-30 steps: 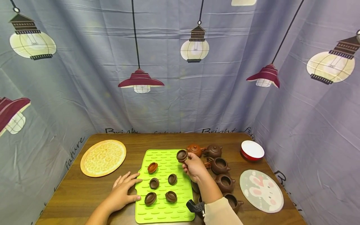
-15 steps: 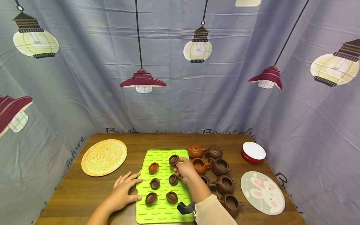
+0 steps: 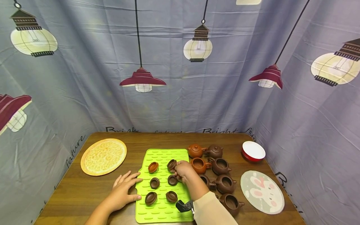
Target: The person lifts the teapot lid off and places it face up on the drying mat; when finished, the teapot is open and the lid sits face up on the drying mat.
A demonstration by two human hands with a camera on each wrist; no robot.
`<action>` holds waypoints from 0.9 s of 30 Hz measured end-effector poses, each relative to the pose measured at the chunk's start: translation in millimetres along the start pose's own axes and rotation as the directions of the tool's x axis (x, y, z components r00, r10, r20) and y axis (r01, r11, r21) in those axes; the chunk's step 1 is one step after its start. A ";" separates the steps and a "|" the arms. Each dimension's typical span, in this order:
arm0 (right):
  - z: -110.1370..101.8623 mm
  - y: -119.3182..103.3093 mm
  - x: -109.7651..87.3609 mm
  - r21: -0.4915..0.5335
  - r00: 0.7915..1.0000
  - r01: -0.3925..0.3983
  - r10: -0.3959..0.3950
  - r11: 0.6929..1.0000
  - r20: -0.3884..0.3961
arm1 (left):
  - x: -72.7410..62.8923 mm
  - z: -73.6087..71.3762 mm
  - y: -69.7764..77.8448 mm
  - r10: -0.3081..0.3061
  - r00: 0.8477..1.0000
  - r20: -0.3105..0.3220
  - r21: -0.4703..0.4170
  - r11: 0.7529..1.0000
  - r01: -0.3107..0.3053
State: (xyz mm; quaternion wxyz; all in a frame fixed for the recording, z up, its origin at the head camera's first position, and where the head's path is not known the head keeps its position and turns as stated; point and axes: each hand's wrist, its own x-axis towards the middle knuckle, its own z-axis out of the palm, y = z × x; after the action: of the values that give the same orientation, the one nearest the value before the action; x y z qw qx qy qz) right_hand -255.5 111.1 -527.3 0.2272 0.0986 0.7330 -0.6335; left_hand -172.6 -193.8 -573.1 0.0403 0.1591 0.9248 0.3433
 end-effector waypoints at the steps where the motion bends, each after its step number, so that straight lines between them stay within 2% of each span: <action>1: 0.1 0.1 0.2 -0.022 1.000 0.005 -0.005 1.000 0.002 | -0.1 -0.2 0.1 -0.001 1.000 0.000 0.000 1.000 0.001; 9: 1.5 -1.8 -3.4 -0.170 0.998 0.054 -0.056 0.984 -0.005 | 0.0 -0.9 1.0 -0.004 1.000 0.003 0.009 1.000 0.004; 21: -1.2 -6.5 -11.5 -0.175 0.998 0.057 -0.060 0.983 -0.012 | 0.4 -0.2 0.4 -0.004 1.000 0.003 0.000 1.000 0.004; 27: -6.3 -12.3 -22.0 -0.257 0.994 0.106 -0.108 0.961 0.006 | 0.4 0.8 -0.9 -0.005 1.000 0.006 0.004 1.000 0.005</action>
State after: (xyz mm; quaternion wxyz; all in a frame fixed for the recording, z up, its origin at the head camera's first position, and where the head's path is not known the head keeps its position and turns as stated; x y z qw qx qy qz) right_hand -242.8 118.2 -505.7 0.2005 0.0313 0.8142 -0.5440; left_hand -173.1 -193.7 -574.3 0.0436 0.1580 0.9257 0.3408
